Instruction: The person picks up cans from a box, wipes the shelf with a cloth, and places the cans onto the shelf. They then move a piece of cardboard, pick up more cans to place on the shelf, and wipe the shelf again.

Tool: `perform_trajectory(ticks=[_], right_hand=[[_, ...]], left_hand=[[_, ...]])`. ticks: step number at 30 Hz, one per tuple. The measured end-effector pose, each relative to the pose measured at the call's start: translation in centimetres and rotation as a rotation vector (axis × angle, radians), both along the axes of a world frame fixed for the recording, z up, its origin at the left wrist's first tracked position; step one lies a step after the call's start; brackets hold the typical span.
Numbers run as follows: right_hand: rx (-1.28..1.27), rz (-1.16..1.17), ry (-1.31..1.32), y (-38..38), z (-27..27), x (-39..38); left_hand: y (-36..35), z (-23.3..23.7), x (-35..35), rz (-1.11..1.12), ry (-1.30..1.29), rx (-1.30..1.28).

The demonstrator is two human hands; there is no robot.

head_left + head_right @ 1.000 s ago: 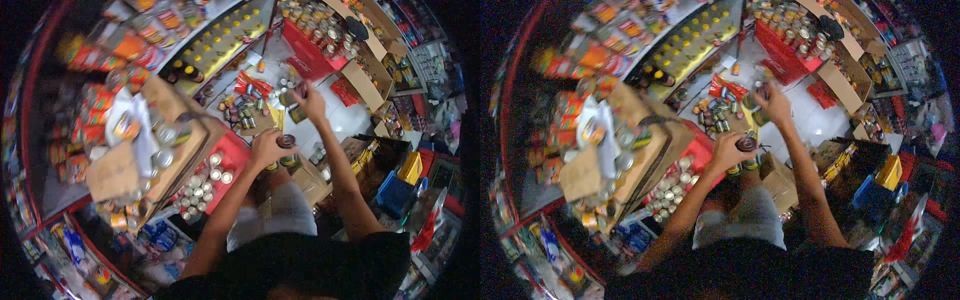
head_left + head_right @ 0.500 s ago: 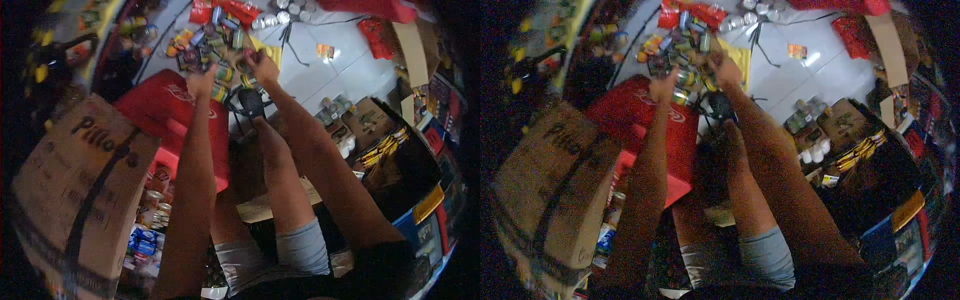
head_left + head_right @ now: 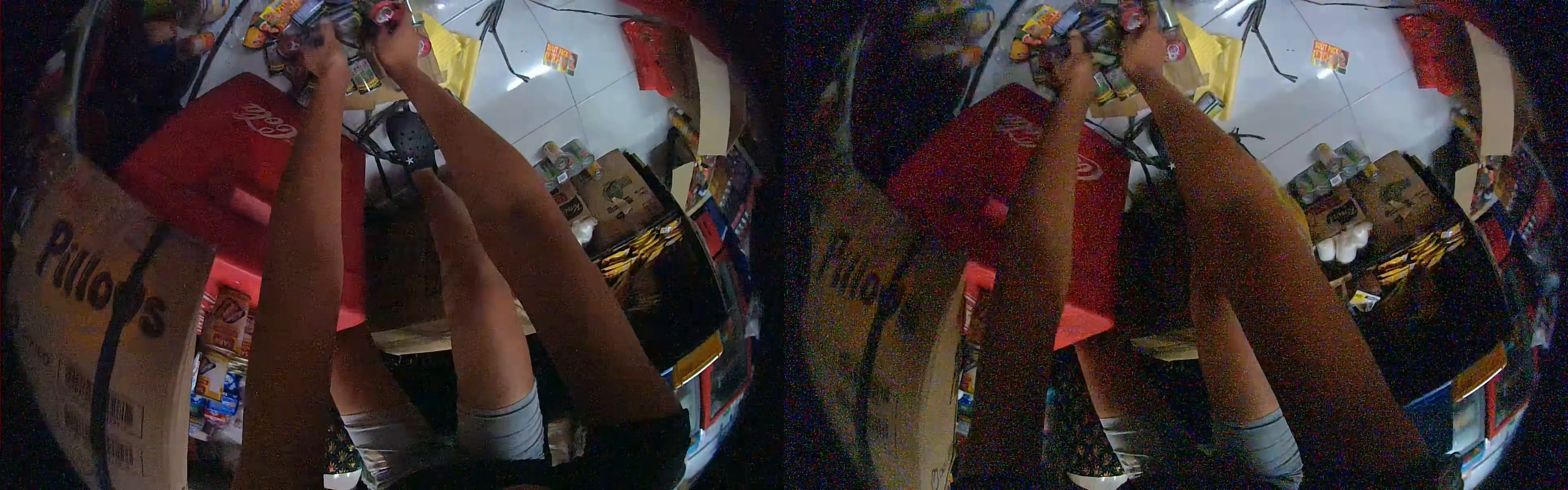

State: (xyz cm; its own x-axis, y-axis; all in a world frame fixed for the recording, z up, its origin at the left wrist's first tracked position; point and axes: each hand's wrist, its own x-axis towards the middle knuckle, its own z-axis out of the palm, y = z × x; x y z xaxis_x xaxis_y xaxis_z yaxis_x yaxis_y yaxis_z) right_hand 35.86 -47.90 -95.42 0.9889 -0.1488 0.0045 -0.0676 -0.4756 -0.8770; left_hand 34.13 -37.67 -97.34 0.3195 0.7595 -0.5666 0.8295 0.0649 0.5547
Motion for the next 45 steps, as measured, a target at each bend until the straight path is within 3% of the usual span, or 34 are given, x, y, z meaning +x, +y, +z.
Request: perform_trajectory(ticks=[2,3,4,7,8,10,11,12,13,15,17,20,23,25,27,28,32,36,38,40,41,44,45], right_hand=[[-0.079,0.073,0.253,-0.9,1.3,-0.4],[-0.119,0.100,0.275,-1.2,2.6,-0.9],[-0.083,0.101,0.259,-1.5,3.3,-1.3],[-0.024,0.035,0.309,-1.0,6.0,-3.4],[0.137,0.021,0.299,-0.6,8.4,-4.0],[0.334,-0.036,0.351,-0.1,17.0,-4.7],[0.372,-0.079,0.417,0.0,22.5,-4.9],[0.310,-0.074,0.232,0.0,24.5,-5.8],[0.340,-0.074,0.317,0.0,31.0,-5.8],[0.195,-0.023,0.050,0.4,37.6,-6.5],[0.467,0.031,0.065,1.5,50.7,-6.6],[0.770,0.144,-0.014,5.1,65.2,-7.6],[0.888,0.374,-0.177,9.1,78.2,-9.4],[1.005,0.618,-0.230,12.7,83.1,-10.8],[0.941,0.790,-0.438,17.3,88.8,-13.3],[1.079,0.916,-0.397,19.8,89.9,-14.0],[1.135,1.216,-0.441,29.3,94.8,-18.5],[1.159,1.298,-0.483,38.7,97.6,-21.5],[1.189,1.337,-0.434,42.6,99.3,-22.0],[1.022,1.317,-0.620,47.7,100.2,-21.1],[0.925,1.331,-0.620,49.7,100.9,-20.3],[0.783,1.309,-0.634,54.2,102.7,-18.5],[0.737,1.288,-0.630,55.6,103.2,-17.8]], left_hand=[[-0.1,2.9,0.2,-0.076,-0.169,-0.031],[-0.2,3.2,0.3,0.092,-0.306,-0.293],[-0.2,4.9,0.3,0.085,-0.324,-0.289],[-1.0,11.7,-1.5,0.132,-0.333,-0.716],[-2.0,14.2,-2.3,0.208,-0.354,-0.795],[-2.6,16.2,-4.3,0.114,-0.418,-0.842],[-3.5,22.1,-4.0,0.151,-0.475,-0.788],[-4.5,28.7,-4.4,0.190,-0.541,-0.729],[-5.0,32.7,-5.2,0.214,-0.592,-0.692],[-4.9,42.6,-5.6,0.157,-0.680,-0.549],[-4.3,54.0,-6.1,0.066,-0.818,-0.428],[-1.4,68.0,-7.6,-0.018,-1.049,-0.245],[2.0,82.1,-10.5,-0.019,-1.267,-0.026],[5.0,87.9,-13.1,0.053,-1.412,0.122],[9.4,91.9,-15.8,0.081,-1.577,0.379],[11.2,93.6,-17.2,0.138,-1.558,0.446],[20.4,97.1,-21.8,0.307,-1.674,0.559],[29.7,99.9,-25.5,0.266,-1.696,0.611],[34.3,101.8,-27.3,0.160,-1.613,0.673],[39.6,103.2,-28.3,0.011,-1.558,0.784],[43.6,103.4,-28.0,-0.003,-1.445,1.005],[49.8,107.1,-29.2,-0.166,-0.768,1.487],[52.6,107.8,-28.5,-0.177,-0.786,1.490]])
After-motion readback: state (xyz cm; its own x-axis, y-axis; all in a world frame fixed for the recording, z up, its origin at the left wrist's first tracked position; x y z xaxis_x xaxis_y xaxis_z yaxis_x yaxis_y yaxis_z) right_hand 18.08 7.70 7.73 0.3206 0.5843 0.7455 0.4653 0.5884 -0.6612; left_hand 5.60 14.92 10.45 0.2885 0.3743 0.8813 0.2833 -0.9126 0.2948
